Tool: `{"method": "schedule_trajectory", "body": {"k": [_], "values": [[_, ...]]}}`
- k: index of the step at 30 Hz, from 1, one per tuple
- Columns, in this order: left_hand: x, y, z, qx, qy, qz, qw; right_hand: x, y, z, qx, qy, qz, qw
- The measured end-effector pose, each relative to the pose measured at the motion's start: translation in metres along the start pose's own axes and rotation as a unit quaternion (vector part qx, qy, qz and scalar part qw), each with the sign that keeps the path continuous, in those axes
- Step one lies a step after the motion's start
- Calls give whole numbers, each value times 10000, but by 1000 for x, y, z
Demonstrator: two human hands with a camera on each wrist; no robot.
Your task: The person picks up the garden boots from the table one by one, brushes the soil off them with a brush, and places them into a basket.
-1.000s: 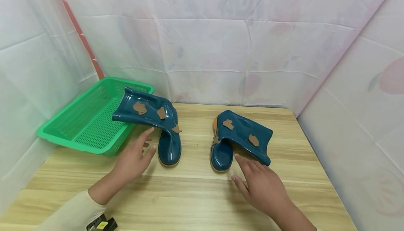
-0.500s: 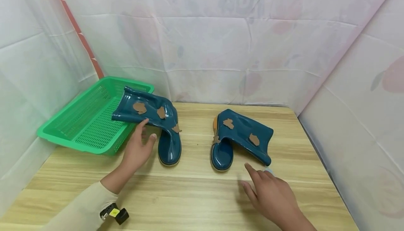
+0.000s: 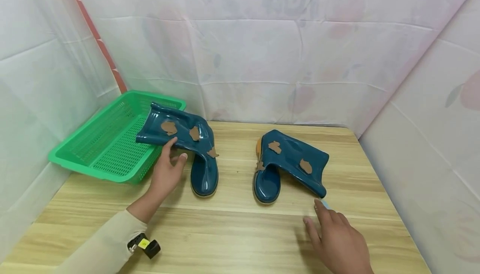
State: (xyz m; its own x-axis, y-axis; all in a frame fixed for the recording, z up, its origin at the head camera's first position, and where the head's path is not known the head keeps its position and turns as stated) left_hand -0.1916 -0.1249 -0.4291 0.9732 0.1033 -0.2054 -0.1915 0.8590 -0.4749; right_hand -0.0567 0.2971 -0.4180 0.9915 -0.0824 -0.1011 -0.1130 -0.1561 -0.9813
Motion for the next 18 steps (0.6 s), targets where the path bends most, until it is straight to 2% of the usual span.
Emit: {"method": "schedule_trajectory", "body": {"k": [10,14,18], "values": [[-8,6,-2,222,-36,63,9997,5,11,18,-83,961,5,9953],[-10,8,-3,264,-23,117,9996,4,16,23,2,1468,-303,9887],[-10,9,-2,306,-23,109,9995,3,22,31,193,1988,-746,9770]]}}
Point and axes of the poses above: each hand's wrist, its own x-axis away from the middle knuckle, its own y-axis out of the palm, z = x × y, the point moved 2 cm from there along -x, towards the middle knuckle, and after that the axes turned 7 degrees about y, right-handed, at the moved point
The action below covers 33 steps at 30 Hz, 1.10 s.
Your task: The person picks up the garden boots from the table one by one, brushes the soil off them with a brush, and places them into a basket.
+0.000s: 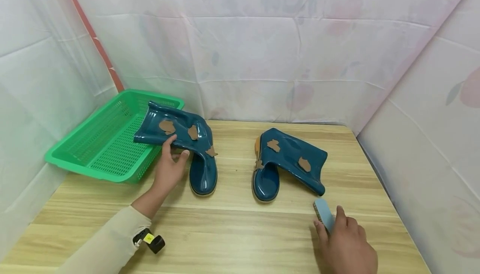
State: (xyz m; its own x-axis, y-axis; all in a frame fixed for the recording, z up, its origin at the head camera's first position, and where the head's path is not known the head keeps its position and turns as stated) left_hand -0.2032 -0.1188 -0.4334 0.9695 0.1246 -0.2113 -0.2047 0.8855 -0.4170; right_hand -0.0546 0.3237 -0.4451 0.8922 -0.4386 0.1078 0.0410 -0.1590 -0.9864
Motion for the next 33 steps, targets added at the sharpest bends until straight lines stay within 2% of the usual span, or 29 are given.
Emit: {"method": "schedule_trajectory", "body": {"k": [4,12,18,24,29,33], "values": [[0,1,2,9,-47,-1,10000,-5,5,6,173,229,-399,9988],[-5,9,2,29,-119,94,9999,-11,12,12,164,132,-800,9966],[-8,15,0,62,-46,318,9995,-12,17,14,165,26,-797,9967],[-9,21,0,247,-33,690,9973,-13,19,14,100,-142,-743,9971],[-12,23,0,440,-124,1102,9929,-13,19,13,65,-208,-709,9972],[-14,25,1,645,-278,1226,9900,-12,19,13,46,-222,-559,9982]]}}
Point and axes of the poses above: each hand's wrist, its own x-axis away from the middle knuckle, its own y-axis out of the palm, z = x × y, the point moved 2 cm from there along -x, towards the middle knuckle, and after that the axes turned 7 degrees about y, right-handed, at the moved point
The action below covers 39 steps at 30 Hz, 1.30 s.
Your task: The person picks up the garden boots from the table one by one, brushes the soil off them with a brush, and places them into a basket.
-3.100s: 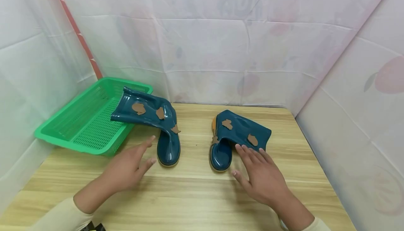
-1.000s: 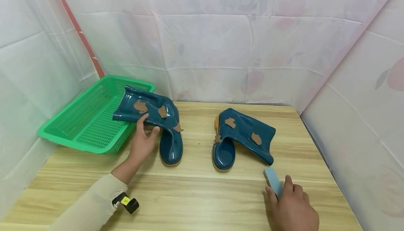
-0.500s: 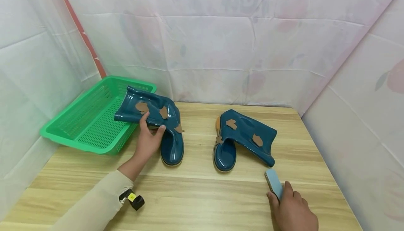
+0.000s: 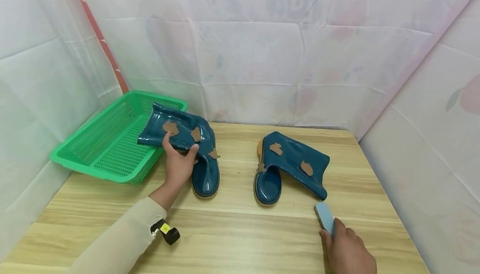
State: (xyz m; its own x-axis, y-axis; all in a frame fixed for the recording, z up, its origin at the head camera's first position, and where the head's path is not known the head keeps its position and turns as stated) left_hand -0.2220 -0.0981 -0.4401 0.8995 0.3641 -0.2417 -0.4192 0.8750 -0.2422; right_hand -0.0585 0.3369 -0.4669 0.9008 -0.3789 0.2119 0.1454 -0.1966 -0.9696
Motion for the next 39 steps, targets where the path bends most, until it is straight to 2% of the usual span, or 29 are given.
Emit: {"method": "schedule_trajectory", "body": {"k": [7,17,22,26,30,33,39], "values": [[0,5,-2,-35,-134,98,9999,3,-1,0,-182,-51,549,9983],[0,12,-4,748,-131,285,9967,5,1,1,-458,34,884,9950],[-2,10,1,528,-69,423,9977,6,0,1,-498,48,914,9946],[-2,4,6,382,138,365,9985,9,0,-1,-559,12,1034,9931],[0,-2,11,284,425,146,9986,11,-1,-3,-660,-156,1135,9912],[2,-7,14,86,783,-125,9968,12,-3,-4,-696,-238,1163,9905],[6,-18,21,-230,1429,-954,9849,16,-8,-10,-685,-294,1256,9893]]}}
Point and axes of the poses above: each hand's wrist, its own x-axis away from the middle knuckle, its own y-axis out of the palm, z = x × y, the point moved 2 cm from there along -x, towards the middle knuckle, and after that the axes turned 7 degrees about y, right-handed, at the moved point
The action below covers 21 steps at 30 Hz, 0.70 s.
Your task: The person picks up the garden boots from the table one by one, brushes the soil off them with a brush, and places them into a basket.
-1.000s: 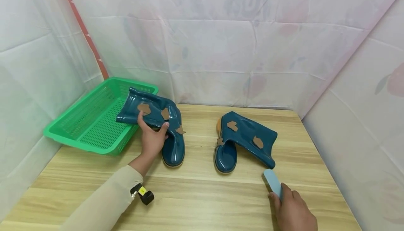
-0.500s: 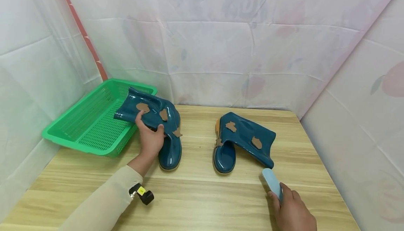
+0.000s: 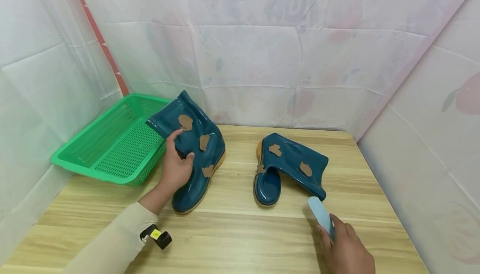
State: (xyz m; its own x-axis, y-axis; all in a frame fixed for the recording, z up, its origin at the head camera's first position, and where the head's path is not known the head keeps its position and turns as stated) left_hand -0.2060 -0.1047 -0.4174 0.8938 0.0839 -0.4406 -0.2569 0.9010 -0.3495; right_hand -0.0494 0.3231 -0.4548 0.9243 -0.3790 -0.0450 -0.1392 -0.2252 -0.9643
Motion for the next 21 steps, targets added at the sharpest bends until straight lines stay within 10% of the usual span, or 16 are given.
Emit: {"method": "schedule_trajectory", "body": {"k": [10,21], "values": [[9,-16,14,36,878,-1761,9804,9,-10,-11,-115,-100,237,9996],[23,-16,25,-79,1135,-2932,9493,23,-19,-37,-626,-1240,752,9874]]}}
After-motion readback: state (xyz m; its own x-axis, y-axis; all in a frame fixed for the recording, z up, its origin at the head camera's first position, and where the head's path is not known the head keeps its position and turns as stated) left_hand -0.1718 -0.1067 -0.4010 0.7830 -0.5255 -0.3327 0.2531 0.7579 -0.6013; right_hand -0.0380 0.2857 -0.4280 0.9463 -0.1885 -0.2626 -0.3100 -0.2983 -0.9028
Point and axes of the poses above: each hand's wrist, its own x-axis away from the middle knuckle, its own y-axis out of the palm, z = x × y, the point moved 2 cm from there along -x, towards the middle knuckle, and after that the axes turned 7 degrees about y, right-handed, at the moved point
